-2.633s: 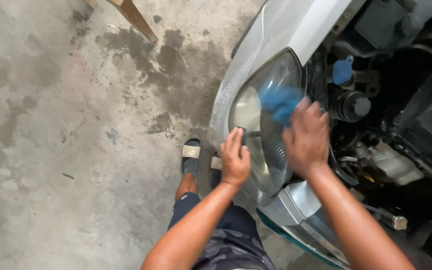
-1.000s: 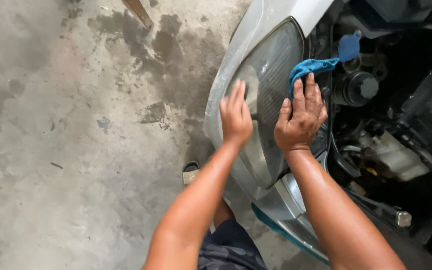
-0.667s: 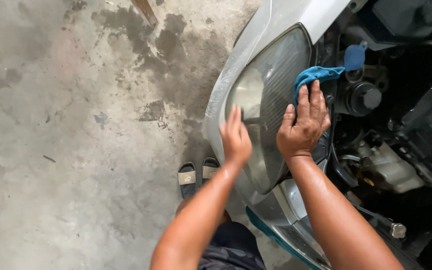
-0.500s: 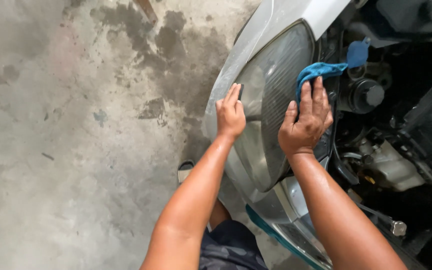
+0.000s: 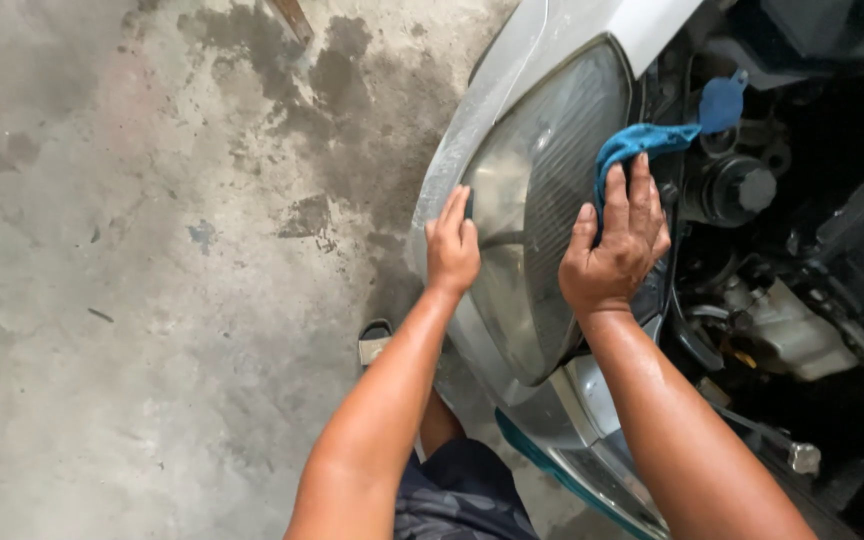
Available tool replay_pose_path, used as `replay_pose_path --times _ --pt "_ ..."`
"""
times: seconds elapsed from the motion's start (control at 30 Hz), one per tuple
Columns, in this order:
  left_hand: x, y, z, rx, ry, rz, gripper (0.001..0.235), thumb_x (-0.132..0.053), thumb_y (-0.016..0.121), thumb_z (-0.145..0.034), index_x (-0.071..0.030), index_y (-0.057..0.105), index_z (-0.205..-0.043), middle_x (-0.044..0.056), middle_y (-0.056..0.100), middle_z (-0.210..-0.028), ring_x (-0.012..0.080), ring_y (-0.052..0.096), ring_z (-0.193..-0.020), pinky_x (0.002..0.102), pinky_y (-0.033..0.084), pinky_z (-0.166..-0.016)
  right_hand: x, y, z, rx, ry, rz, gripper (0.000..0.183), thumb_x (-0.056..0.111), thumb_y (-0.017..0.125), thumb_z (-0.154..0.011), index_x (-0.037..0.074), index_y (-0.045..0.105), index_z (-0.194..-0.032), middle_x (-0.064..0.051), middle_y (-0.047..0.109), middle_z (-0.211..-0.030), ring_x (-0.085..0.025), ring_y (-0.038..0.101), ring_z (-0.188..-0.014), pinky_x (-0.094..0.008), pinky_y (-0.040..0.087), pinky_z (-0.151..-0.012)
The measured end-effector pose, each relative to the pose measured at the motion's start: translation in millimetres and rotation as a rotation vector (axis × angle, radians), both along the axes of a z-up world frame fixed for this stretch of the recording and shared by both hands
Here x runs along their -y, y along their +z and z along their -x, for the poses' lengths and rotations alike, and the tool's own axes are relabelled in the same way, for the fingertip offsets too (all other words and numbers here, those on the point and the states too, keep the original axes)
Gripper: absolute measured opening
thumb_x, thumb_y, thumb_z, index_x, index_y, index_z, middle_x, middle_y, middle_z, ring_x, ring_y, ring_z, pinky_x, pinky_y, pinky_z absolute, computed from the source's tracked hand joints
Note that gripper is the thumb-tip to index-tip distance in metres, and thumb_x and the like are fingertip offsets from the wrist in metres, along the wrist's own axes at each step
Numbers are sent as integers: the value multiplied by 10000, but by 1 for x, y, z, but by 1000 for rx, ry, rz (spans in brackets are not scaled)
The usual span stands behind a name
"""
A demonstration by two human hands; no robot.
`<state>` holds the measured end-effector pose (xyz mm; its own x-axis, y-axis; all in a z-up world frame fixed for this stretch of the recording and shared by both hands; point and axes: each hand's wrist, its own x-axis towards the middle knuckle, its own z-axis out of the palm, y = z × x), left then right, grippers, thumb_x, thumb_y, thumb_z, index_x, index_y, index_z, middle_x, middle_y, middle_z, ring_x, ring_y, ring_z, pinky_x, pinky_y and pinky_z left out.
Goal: Using a sanding block and a cloth to detail a car headlight.
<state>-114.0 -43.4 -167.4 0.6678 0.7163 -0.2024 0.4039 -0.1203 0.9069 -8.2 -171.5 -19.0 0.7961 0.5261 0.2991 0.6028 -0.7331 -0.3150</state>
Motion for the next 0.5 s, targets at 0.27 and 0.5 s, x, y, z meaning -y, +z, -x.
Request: replay_pose_path --times 0.27,0.5 --pt "84 -12 80 21 28 66 563 -61 499 -940 -36 493 -1503 198 470 -1579 345 426 -1463 436 324 -1198 -2 1 -2 3 9 8 517 210 604 -1056 61 533 -1547 -175 403 -1666 -396 409 -1507 -543 275 -1229" --pt "23 -9 21 59 58 -13 500 -78 505 -978 -34 533 -1475 193 509 -1566 338 467 -1454 438 350 -1197 0 1 -2 -2 12 0 515 206 604 -1057 61 534 -1547 -177 411 -1664 -398 417 -1505 -536 278 -1232"
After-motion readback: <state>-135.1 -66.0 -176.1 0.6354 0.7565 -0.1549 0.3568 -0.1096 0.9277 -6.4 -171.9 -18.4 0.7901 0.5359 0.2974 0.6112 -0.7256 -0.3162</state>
